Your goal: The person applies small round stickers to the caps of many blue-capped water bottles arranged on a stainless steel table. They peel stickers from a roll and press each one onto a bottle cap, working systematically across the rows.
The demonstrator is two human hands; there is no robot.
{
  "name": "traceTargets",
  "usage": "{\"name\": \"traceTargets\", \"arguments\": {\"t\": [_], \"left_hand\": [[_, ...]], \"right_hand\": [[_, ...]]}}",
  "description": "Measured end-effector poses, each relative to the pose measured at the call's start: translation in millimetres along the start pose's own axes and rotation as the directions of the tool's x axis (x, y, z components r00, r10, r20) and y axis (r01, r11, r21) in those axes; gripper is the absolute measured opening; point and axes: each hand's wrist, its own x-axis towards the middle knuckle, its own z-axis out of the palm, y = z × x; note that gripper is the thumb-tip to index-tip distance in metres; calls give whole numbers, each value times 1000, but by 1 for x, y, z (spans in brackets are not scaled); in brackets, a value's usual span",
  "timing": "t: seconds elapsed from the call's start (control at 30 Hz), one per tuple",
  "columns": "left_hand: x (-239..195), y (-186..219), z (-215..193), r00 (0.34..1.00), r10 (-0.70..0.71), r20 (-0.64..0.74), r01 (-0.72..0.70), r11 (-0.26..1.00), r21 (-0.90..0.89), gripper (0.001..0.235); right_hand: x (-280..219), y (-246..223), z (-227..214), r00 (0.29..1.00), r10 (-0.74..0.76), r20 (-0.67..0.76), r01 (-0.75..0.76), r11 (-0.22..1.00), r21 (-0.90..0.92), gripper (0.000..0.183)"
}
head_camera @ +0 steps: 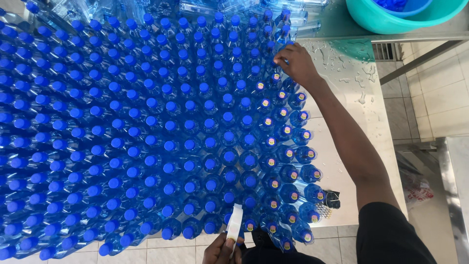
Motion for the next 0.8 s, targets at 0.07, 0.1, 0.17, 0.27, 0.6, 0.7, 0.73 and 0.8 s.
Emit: {"name": "traceTargets", "arguments": {"t": [0.07, 0.1, 0.17, 0.27, 0.6, 0.7, 0.73, 0.8], "left_hand": [[2, 0, -2, 1000, 6, 4, -6, 1000, 6, 39], [3, -1, -4, 1000, 12, 6, -12, 1000, 14, 40], [7, -5, -9, 1000, 20, 10, -20, 1000, 9, 40], [8, -8, -13, 1000, 27, 8, -27, 1000, -6, 41], [4, 1, -28, 994, 105, 19, -104, 994, -33, 43], [-12, 30, -21, 951, 309, 10, -309, 950, 54, 45], [-21, 42, -13, 955, 296, -19, -295, 955, 45, 45], [-34, 68, 0, 963, 269, 32, -266, 961, -78, 42]], "right_hand": [[5, -3, -10, 997, 47, 54, -49, 998, 38, 11], [8, -5, -15, 990, 92, 109, -101, 992, 75, 12], [5, 5, -16, 990, 36, 140, -42, 998, 38, 12], [-1, -4, -24, 973, -7, 230, 36, 992, -122, 38], [-20, -46, -39, 999, -27, -19, 24, 983, -180, 31], [-38, -168, -93, 988, 136, -75, -114, 963, 244, 24], [-55, -215, -105, 991, 127, -53, -109, 958, 265, 24], [-91, -304, -136, 874, 207, 439, -449, 688, 570, 28]]}}
